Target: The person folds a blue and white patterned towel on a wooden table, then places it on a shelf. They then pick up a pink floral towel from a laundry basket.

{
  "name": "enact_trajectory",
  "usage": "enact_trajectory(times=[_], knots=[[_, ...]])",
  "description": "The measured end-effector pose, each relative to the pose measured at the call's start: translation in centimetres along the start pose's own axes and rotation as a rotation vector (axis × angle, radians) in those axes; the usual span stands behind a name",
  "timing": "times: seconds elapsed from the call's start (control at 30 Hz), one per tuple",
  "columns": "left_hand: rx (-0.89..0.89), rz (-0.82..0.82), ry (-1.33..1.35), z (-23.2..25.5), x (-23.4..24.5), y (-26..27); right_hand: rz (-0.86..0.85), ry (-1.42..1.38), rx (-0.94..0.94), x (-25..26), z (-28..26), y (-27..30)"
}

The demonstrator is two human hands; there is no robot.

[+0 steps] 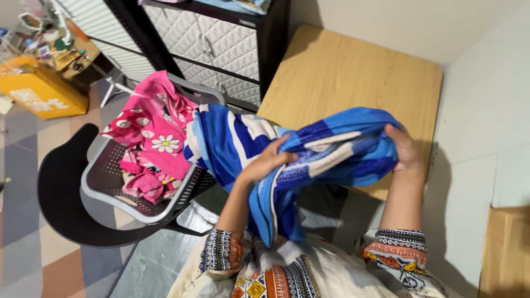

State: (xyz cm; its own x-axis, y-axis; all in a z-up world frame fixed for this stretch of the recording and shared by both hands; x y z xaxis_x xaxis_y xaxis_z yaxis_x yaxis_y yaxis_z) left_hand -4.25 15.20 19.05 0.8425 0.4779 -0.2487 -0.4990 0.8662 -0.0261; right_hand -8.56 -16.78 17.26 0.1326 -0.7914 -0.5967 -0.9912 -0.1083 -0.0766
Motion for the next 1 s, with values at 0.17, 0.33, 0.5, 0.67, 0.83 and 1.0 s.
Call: enact_trajectory(times=[0.17,0.33,0.5,0.67,0.83,1.0], knots=[[0.000,0.129,-0.248,3.7,3.7,2.4,-0.026,0.174,-0.139,-3.2,1.9,1.1],[0.009,0.235,-0.348,5.5,5.7,5.0,-0.073,0.185,-0.191,-6.9,2.9,0.7],[-0.079,0.346,-0.118,1.5,10.8,6.6,-0.199,0.495,-0.236,-11.5,3.3,0.5],[-0.157,0.510,-0.057,-2.4,13.9,5.8,-0.223,1.002,-0.285,-18.2,6.3,0.0],[-0.216,0.497,0.042,-1.8,7.5,2.8,-0.278,1.324,0.026,-26.0,7.3,-0.5],[-0.198,0.453,0.107,0.8,3.7,2.5,-0.020,1.496,-0.140,-24.4,9.5,-0.6]])
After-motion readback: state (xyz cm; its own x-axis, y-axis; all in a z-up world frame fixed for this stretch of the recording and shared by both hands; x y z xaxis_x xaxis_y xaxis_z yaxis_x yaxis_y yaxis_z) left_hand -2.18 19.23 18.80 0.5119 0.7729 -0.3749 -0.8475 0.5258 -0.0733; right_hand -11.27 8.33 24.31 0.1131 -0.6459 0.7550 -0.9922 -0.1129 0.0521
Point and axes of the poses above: each hand's wrist, its own y-axis away from the middle knuckle, its own x-axis out of the back of the hand, z = x × y, the point moved 9 cm from there along -y, towards the middle knuckle, and after that the axes turned 15 degrees about -z, right-handed, at the moved point
